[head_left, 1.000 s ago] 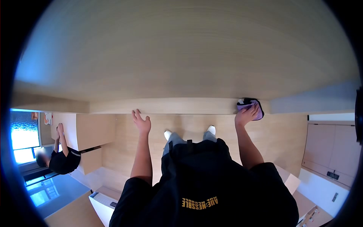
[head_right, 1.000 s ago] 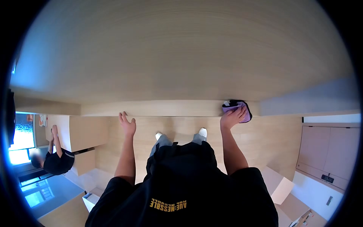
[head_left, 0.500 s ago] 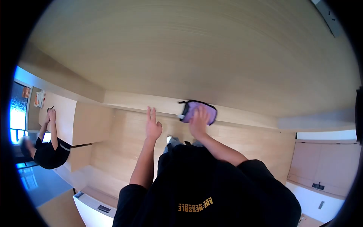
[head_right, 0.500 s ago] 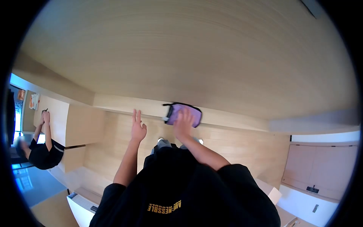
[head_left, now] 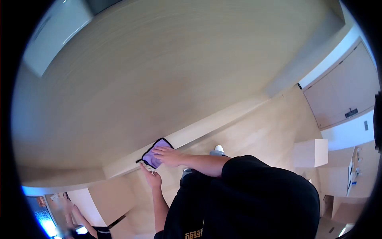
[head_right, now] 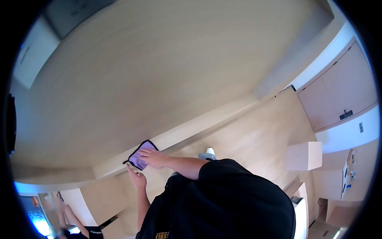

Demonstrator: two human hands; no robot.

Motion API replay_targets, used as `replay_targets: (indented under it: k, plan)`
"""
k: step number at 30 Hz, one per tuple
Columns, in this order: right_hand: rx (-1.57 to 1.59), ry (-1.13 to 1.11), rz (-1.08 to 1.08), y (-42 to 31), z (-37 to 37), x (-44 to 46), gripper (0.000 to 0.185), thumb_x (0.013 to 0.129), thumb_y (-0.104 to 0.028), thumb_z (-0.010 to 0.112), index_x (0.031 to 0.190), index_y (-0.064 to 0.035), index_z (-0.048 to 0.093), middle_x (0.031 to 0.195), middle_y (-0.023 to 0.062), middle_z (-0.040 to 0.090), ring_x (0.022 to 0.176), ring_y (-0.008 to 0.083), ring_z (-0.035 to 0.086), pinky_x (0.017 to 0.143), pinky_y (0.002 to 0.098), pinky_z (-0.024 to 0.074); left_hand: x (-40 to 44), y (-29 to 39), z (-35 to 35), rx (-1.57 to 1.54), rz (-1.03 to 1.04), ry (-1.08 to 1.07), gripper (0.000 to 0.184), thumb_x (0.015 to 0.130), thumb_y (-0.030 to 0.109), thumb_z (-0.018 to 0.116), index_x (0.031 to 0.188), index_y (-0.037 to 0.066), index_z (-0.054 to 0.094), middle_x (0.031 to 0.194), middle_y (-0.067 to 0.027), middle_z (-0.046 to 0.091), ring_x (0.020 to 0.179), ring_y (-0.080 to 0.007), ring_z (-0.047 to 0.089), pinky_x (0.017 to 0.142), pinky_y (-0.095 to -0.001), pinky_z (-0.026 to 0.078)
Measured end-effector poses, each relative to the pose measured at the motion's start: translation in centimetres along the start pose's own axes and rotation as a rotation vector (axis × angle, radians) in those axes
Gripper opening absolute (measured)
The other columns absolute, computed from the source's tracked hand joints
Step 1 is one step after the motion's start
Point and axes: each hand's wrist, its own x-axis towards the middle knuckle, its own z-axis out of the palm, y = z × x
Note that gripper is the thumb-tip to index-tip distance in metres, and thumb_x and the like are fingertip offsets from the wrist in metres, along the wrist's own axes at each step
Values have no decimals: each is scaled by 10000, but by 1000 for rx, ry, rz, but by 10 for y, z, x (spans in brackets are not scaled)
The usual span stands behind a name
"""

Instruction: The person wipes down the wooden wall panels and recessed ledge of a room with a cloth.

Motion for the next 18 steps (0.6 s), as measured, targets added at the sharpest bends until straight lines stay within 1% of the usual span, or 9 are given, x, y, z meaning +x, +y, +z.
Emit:
replay_targets:
  k: [3,4,7,9,11,12,13,17,18]
  plan:
    - [9,61,-11,7,7,2,433,967,-244,571,1359,-60,591,1539,157,447,1474,322,341,1214,472,259,17,-44,-44,141,59,20,880,788,-86,504,1594,23,168,1669,-179,165,1484,-380,307,992,-390,505]
    - [26,114,-11,21,-6,-17,421,966,-241,575,1344,-58,599,1526,156,463,1466,323,354,1210,474,268,18,-36,-49,158,-22,0,852,793,-75,505,1578,-9,182,1671,-189,135,1506,-386,255,1065,-410,463]
    - [-94,248,62,72,-67,-105,369,938,-211,597,1264,-41,636,1467,171,518,1407,342,435,1170,485,337,21,-56,-24,346,39,122,853,786,-48,543,1557,-61,180,1652,-250,129,1515,-413,204,1168,-428,359]
    - [-236,320,82,124,-96,-169,383,896,-159,609,1259,-39,627,1415,191,549,1349,367,492,1141,492,378,35,-58,-19,326,-71,118,869,785,-5,586,1543,-94,169,1639,-288,115,1523,-425,162,1210,-424,287]
    - [-315,369,229,160,-144,-235,404,855,-58,575,1257,-47,620,1402,201,546,1342,392,482,1140,499,368,40,-44,-17,319,-205,111,904,784,43,627,1537,-115,151,1632,-313,87,1529,-432,129,1235,-419,242]
    - [-313,357,274,165,-177,-254,420,842,-49,569,1259,-55,617,1411,205,538,1349,394,472,1143,499,361,49,-38,-19,319,-272,100,929,784,69,648,1537,-119,137,1631,-319,67,1530,-432,117,1239,-415,234]
    - [-343,387,350,188,-195,-286,408,871,-38,555,1275,-56,609,1430,199,528,1357,383,466,1148,486,357,54,-25,-16,320,-341,90,956,783,95,668,1537,-124,124,1631,-325,47,1532,-433,106,1242,-411,225]
    - [-411,532,675,224,-247,-329,407,930,-24,520,1333,-43,574,1472,169,507,1372,367,453,1152,458,352,66,-13,-20,384,-439,59,1052,765,168,721,1545,-121,76,1643,-301,-26,1539,-425,72,1244,-405,223]
    - [-381,613,683,235,-256,-332,488,876,-15,548,1364,-28,541,1481,171,496,1399,375,417,1171,485,313,67,-5,-18,399,-462,41,1067,760,177,727,1545,-123,68,1644,-298,-38,1540,-424,69,1243,-404,224]
